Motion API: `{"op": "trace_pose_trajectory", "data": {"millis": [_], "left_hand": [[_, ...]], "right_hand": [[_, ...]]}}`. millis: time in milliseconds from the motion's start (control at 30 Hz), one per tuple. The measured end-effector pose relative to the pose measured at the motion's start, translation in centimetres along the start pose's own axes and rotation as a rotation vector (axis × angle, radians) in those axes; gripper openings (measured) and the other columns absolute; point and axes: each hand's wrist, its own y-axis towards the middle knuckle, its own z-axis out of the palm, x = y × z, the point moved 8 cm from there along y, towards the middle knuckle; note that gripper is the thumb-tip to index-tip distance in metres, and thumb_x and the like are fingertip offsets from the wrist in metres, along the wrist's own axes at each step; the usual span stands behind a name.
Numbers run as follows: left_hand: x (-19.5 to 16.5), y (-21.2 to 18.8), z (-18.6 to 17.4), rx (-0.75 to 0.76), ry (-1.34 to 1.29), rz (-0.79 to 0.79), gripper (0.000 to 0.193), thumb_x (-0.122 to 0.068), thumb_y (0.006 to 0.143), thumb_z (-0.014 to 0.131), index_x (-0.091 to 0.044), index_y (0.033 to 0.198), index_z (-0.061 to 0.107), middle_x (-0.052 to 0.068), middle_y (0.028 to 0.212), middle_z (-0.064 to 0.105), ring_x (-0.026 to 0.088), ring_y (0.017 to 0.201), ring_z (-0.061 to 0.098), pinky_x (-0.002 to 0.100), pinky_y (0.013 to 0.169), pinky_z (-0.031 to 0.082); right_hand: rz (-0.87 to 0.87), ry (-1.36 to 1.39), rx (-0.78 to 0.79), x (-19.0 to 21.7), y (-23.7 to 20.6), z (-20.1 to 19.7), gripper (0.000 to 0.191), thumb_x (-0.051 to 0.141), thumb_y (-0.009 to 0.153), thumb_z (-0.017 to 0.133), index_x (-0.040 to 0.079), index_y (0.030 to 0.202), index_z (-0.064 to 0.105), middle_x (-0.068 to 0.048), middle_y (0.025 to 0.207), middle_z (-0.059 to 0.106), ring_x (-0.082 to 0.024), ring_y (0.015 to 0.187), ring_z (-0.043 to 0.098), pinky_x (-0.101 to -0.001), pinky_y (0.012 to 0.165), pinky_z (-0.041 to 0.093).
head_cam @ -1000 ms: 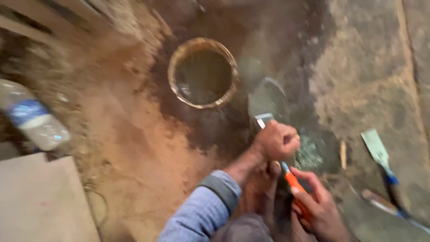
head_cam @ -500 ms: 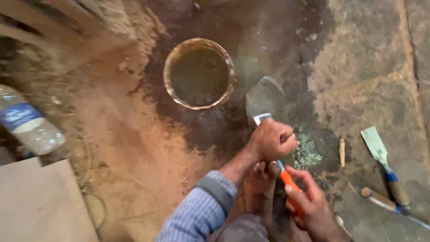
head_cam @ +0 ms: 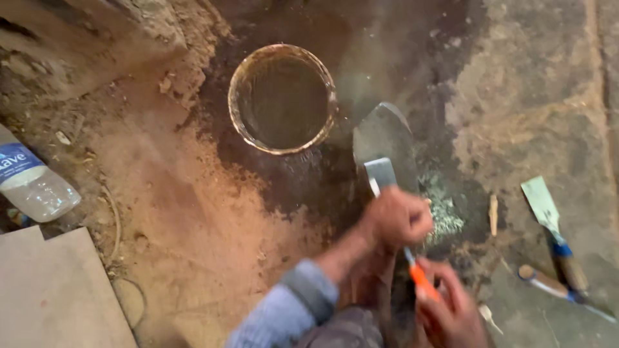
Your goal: The person sharpens a chisel on a wet sharpening stone, repeatedly dipping the tool in a bucket of water and checking the edge with their fingers. The person continues this process for the duration of the clip.
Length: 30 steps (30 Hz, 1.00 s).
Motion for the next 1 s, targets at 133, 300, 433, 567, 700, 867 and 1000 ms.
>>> {"op": "trace_pose_trajectory", "data": {"millis": [133, 300, 433, 567, 700, 867, 1000], "left_hand": [[0.0, 2.8, -2.1, 0.028, 0.147, -0.072, 0.021, -0.020, 0.082, 0.066, -0.008, 0.066, 0.062, 0.014, 0.063, 0.061, 0.028, 0.056, 0.064, 0.039, 0.055, 0.050], [-4.0, -0.6, 0.8, 0.065, -0.048, -0.051, 0.014, -0.020, 0.079, 0.063, -0.013, 0.068, 0.066, 0.008, 0.066, 0.067, 0.023, 0.055, 0.067, 0.036, 0.054, 0.053], [-2.5, -2.7, 2.4, 0.078, -0.016, -0.045, 0.020, -0.021, 0.083, 0.066, -0.010, 0.066, 0.061, 0.010, 0.063, 0.062, 0.023, 0.055, 0.064, 0.037, 0.058, 0.052], [0.0, 1.2, 0.1, 0.033, 0.016, -0.032, 0.022, -0.017, 0.080, 0.065, -0.007, 0.064, 0.055, 0.012, 0.062, 0.059, 0.026, 0.053, 0.061, 0.037, 0.053, 0.049], [-1.2, 3.8, -2.0, 0.013, 0.142, -0.031, 0.027, -0.016, 0.081, 0.068, -0.004, 0.061, 0.053, 0.016, 0.059, 0.055, 0.028, 0.049, 0.057, 0.039, 0.051, 0.045], [-4.4, -1.4, 1.8, 0.053, -0.028, 0.024, 0.017, -0.018, 0.082, 0.066, -0.010, 0.067, 0.061, 0.012, 0.065, 0.062, 0.023, 0.055, 0.062, 0.036, 0.056, 0.050], [-1.9, -2.1, 2.8, 0.094, -0.052, -0.024, 0.015, -0.017, 0.081, 0.066, -0.009, 0.069, 0.063, 0.011, 0.064, 0.062, 0.023, 0.052, 0.062, 0.037, 0.056, 0.051]], "right_hand": [[0.114, 0.154, 0.141, 2.3, -0.8, 2.0, 0.051, 0.014, 0.096, 0.065, 0.024, 0.145, 0.056, -0.001, 0.056, 0.048, -0.008, 0.037, 0.034, -0.0253, 0.032, 0.026], [-0.017, 0.056, 0.064, -2.1, -2.1, -0.3, 0.052, 0.014, 0.094, 0.065, 0.023, 0.144, 0.057, -0.004, 0.059, 0.050, -0.010, 0.038, 0.036, -0.0262, 0.034, 0.027], [-0.150, -0.019, 0.090, -2.9, -2.1, -0.5, 0.052, 0.013, 0.093, 0.066, 0.022, 0.143, 0.058, -0.005, 0.062, 0.052, -0.010, 0.039, 0.038, -0.0270, 0.035, 0.028], [0.117, 0.024, 0.013, 1.2, -1.6, 0.6, 0.052, 0.013, 0.091, 0.066, 0.021, 0.142, 0.059, -0.007, 0.065, 0.054, -0.011, 0.040, 0.039, -0.0277, 0.036, 0.029], [0.222, 0.047, -0.014, 3.7, -1.1, 1.6, 0.046, 0.023, 0.093, 0.062, 0.028, 0.138, 0.057, -0.006, 0.055, 0.047, -0.011, 0.036, 0.030, -0.0283, 0.035, 0.020], [-0.236, -0.042, 0.059, 0.2, -2.9, 0.0, 0.046, 0.022, 0.092, 0.062, 0.025, 0.138, 0.056, -0.006, 0.055, 0.047, -0.012, 0.037, 0.032, -0.0289, 0.035, 0.022], [-0.272, -0.054, 0.037, -0.1, -2.2, -0.2, 0.046, 0.020, 0.092, 0.062, 0.023, 0.138, 0.056, -0.006, 0.055, 0.047, -0.013, 0.037, 0.032, -0.0291, 0.035, 0.022]]}}
